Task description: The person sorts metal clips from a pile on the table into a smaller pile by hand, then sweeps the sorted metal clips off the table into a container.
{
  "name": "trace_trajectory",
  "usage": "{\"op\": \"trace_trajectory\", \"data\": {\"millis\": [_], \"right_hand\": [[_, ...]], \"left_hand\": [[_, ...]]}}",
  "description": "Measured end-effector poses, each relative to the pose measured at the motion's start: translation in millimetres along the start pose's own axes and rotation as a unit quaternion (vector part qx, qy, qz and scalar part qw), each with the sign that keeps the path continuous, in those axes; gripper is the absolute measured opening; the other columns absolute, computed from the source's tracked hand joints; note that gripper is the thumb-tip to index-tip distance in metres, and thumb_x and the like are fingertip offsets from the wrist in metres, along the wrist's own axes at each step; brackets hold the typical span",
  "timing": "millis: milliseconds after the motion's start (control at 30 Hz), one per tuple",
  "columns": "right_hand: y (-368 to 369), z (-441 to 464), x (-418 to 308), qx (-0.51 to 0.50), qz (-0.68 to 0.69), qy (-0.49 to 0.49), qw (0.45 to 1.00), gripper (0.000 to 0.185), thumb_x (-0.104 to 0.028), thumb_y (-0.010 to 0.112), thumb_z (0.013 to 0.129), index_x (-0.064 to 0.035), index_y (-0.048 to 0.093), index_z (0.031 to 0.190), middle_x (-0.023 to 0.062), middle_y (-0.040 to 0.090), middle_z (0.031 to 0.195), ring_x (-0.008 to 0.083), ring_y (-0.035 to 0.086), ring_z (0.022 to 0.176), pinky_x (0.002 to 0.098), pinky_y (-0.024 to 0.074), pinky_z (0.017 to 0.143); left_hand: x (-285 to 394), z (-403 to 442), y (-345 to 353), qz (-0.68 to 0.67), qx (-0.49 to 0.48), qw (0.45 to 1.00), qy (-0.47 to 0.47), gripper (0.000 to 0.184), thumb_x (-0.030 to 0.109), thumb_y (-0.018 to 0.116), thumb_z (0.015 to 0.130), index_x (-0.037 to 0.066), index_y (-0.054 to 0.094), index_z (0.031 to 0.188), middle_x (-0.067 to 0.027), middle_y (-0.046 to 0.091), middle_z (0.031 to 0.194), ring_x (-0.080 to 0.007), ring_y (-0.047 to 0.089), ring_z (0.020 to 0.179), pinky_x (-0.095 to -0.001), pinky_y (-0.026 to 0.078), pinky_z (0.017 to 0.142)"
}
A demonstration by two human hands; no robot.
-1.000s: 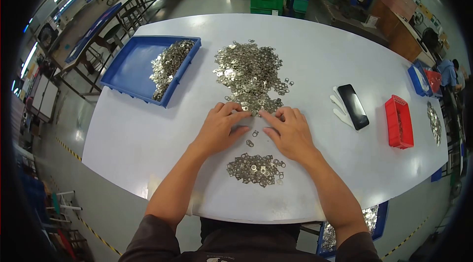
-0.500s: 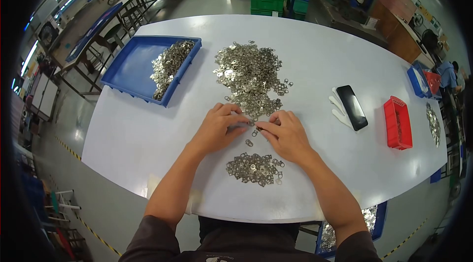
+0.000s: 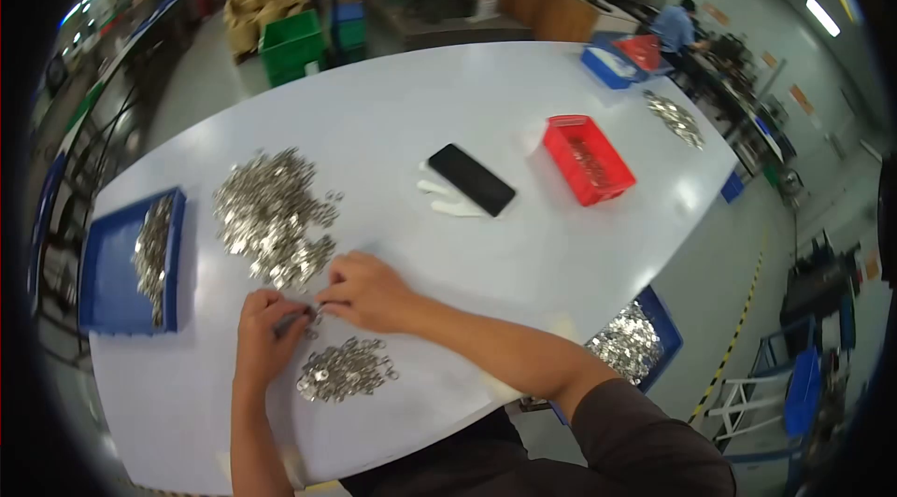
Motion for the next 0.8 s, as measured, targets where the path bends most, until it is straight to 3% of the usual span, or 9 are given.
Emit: {"op": "trace_trajectory", "data": {"millis": [167,267,333,400,433,467,567,700,800], "right_hand": [[3.6,-3.4,-2.2,0.005,0.016,0.008,1.000,0.017,-0.025,0.085,0.088,-0.0142,0.083,0.101,0.0032,0.062,0.099,0.0258,0.062,0.099,0.0411,0.0516,0.089],[1.4,-5.7,1.5,0.007,-0.008,0.009,1.000,0.021,-0.024,0.084,0.089,-0.0136,0.082,0.108,0.0058,0.065,0.102,0.0279,0.064,0.101,0.0418,0.0530,0.090],[5.0,-2.1,3.2,-0.031,0.005,0.020,0.999,0.023,-0.023,0.084,0.090,-0.0129,0.081,0.111,0.0074,0.067,0.104,0.0295,0.064,0.102,0.0425,0.0537,0.091],[3.6,-4.4,8.7,-0.070,0.031,0.053,0.996,0.024,-0.021,0.083,0.091,-0.0122,0.081,0.114,0.0080,0.069,0.104,0.0303,0.066,0.101,0.0430,0.0547,0.091],[-0.7,-3.1,12.0,-0.068,0.038,0.069,0.995,0.025,-0.020,0.082,0.092,-0.0119,0.081,0.115,0.0077,0.069,0.103,0.0301,0.067,0.099,0.0428,0.0552,0.089],[-5.9,-1.2,14.1,-0.075,0.051,0.082,0.992,0.024,-0.018,0.081,0.093,-0.0116,0.082,0.115,0.0070,0.070,0.101,0.0290,0.067,0.095,0.0415,0.0556,0.086],[-17.2,-1.0,13.0,-0.090,0.062,0.099,0.989,0.021,-0.015,0.080,0.094,-0.0109,0.082,0.114,0.0057,0.070,0.098,0.0263,0.068,0.088,0.0382,0.0556,0.080],[-19.6,3.4,2.7,-0.114,0.040,0.122,0.985,0.017,-0.017,0.080,0.093,-0.0136,0.083,0.110,0.0035,0.068,0.099,0.0256,0.068,0.097,0.0402,0.0570,0.083],[-18.7,4.5,-10.4,-0.109,-0.003,0.062,0.992,0.019,-0.015,0.082,0.093,-0.0128,0.083,0.112,0.0046,0.068,0.096,0.0240,0.067,0.089,0.0363,0.0553,0.079]], "left_hand": [[-13.7,-4.4,1.7,-0.050,-0.062,0.996,-0.033,0.026,0.001,0.084,0.081,0.006,0.080,0.107,-0.0119,0.065,0.106,-0.0320,0.065,0.101,-0.0420,0.055,0.085],[-20.9,-4.2,-5.8,-0.046,0.012,0.999,-0.021,0.035,0.002,0.084,0.082,0.007,0.078,0.116,-0.0139,0.068,0.116,-0.0337,0.065,0.109,-0.0431,0.054,0.094],[-7.8,-1.5,-12.0,0.047,0.028,0.998,0.029,0.039,0.004,0.084,0.084,0.007,0.076,0.122,-0.0156,0.069,0.128,-0.0365,0.064,0.117,-0.0445,0.053,0.101],[-9.4,2.9,-11.3,0.031,-0.024,0.999,0.008,0.031,0.009,0.085,0.085,0.006,0.079,0.116,-0.0131,0.072,0.128,-0.0373,0.062,0.118,-0.0461,0.050,0.105],[-10.2,1.3,-12.5,0.004,-0.023,1.000,-0.002,0.028,0.009,0.085,0.085,0.006,0.080,0.112,-0.0112,0.075,0.121,-0.0367,0.062,0.117,-0.0455,0.050,0.104],[-4.4,2.4,-17.3,0.001,-0.027,0.999,0.024,0.023,0.009,0.085,0.086,0.006,0.081,0.109,-0.0110,0.076,0.117,-0.0308,0.068,0.107,-0.0411,0.055,0.095],[-22.1,-3.1,-23.8,-0.091,-0.082,0.980,-0.157,0.020,0.008,0.084,0.089,0.006,0.082,0.109,-0.0110,0.076,0.114,-0.0245,0.072,0.093,-0.0358,0.058,0.083],[-30.5,-7.0,-29.2,-0.092,-0.052,0.984,-0.141,0.019,0.007,0.083,0.091,0.005,0.082,0.109,-0.0103,0.075,0.109,-0.0215,0.073,0.085,-0.0339,0.059,0.077],[-28.8,-8.7,-27.2,-0.080,-0.054,0.987,-0.130,0.020,0.007,0.083,0.090,0.005,0.082,0.110,-0.0095,0.073,0.107,-0.0232,0.073,0.088,-0.0356,0.060,0.079]]}}
Point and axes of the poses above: each hand's wrist, its own z-axis towards the middle knuckle, its own y-axis out of the palm, x = y × z, the point moved 7 cm from there along z, towards the middle knuckle
